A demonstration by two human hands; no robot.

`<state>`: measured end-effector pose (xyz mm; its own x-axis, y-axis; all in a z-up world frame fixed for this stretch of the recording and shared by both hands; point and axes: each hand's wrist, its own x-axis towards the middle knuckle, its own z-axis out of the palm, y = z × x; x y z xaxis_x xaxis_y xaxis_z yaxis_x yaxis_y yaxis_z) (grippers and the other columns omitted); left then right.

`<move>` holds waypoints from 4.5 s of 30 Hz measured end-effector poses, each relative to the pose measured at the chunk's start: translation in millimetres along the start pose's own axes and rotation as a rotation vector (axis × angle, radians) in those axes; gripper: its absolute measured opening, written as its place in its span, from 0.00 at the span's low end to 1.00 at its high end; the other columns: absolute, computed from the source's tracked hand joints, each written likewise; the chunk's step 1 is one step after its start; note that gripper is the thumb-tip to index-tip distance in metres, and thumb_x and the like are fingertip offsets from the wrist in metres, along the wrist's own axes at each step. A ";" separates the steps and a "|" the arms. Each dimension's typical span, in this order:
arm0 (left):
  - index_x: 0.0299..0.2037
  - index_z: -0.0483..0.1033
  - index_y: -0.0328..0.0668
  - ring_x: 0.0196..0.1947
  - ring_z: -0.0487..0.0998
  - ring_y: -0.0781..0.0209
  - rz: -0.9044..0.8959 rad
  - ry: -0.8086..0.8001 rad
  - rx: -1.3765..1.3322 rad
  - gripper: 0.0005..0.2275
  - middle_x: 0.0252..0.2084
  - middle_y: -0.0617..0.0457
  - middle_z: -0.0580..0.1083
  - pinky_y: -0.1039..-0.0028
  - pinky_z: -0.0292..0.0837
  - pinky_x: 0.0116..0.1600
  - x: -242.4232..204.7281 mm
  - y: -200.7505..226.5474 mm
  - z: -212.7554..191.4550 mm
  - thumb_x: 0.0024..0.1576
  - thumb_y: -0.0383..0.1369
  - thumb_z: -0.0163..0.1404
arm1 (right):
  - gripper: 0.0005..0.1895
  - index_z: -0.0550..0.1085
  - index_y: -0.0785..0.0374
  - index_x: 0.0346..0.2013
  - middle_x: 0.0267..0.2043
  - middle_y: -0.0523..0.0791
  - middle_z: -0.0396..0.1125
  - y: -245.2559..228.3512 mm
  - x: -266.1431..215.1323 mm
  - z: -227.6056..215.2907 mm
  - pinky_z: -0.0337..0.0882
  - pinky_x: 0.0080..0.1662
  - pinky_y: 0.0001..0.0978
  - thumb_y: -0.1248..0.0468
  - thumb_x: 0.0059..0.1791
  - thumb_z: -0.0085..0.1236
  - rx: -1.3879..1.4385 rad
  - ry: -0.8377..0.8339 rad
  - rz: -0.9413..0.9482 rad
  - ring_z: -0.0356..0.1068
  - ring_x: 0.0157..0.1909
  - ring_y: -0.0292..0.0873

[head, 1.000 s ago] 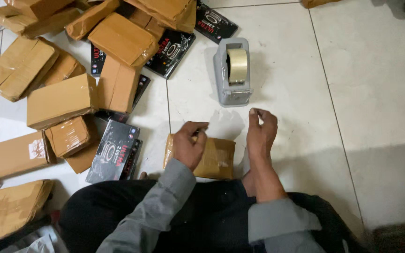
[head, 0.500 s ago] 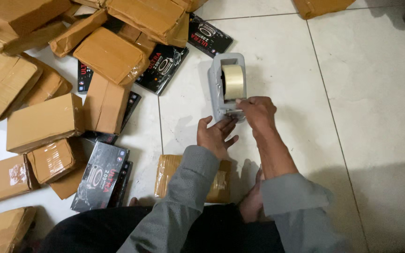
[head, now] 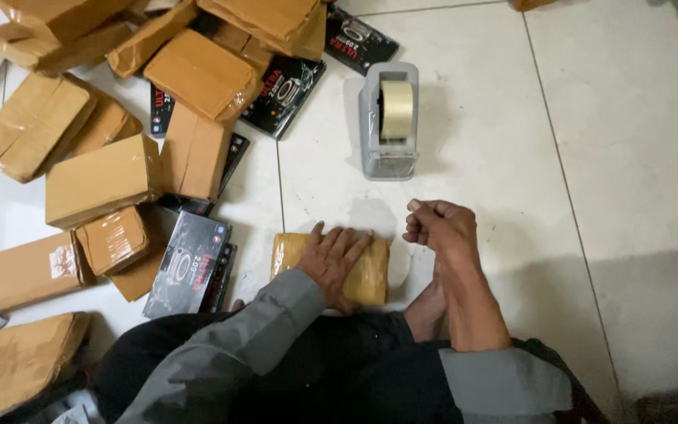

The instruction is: The person sits on the floor and packs smartwatch boxes into cardboard shipping boxes. They place white foam padding inside the boxes, insert the product, close the flaps, and seal the packages with packing tape using a tape dispenser.

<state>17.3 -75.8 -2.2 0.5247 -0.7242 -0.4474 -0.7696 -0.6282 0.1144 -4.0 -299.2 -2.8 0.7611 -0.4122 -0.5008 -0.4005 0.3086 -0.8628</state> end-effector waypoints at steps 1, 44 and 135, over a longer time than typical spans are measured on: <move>0.78 0.38 0.48 0.75 0.49 0.40 -0.064 -0.006 0.004 0.63 0.74 0.39 0.53 0.42 0.34 0.76 3.9 -3.8 -6.5 0.36 0.65 0.61 | 0.17 0.76 0.78 0.43 0.30 0.48 0.72 -0.2 -0.2 -2.1 0.79 0.36 0.36 0.63 0.49 0.63 0.010 0.016 0.014 0.72 0.29 0.42; 0.37 0.86 0.48 0.49 0.83 0.54 -0.186 0.298 -1.072 0.16 0.46 0.52 0.83 0.68 0.77 0.57 164.6 -39.8 29.7 0.51 0.50 0.61 | 0.36 0.60 0.75 0.64 0.38 0.57 0.74 71.4 -20.6 10.0 0.74 0.30 0.36 0.67 0.46 0.64 -0.327 0.126 0.150 0.74 0.30 0.46; 0.47 0.74 0.40 0.50 0.71 0.47 -0.830 0.542 -0.323 0.13 0.45 0.44 0.72 0.54 0.58 0.64 12.4 -36.0 22.7 0.72 0.40 0.39 | 0.32 0.56 0.66 0.73 0.75 0.55 0.53 147.1 -29.5 75.4 0.53 0.70 0.38 0.52 0.58 0.41 -0.464 -0.047 -0.366 0.53 0.75 0.52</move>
<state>43.2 -55.7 -32.1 0.9990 -0.0100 -0.0447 0.0001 -0.9754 0.2203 -46.9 -177.0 -109.8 0.9093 -0.3797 -0.1702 -0.2809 -0.2583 -0.9243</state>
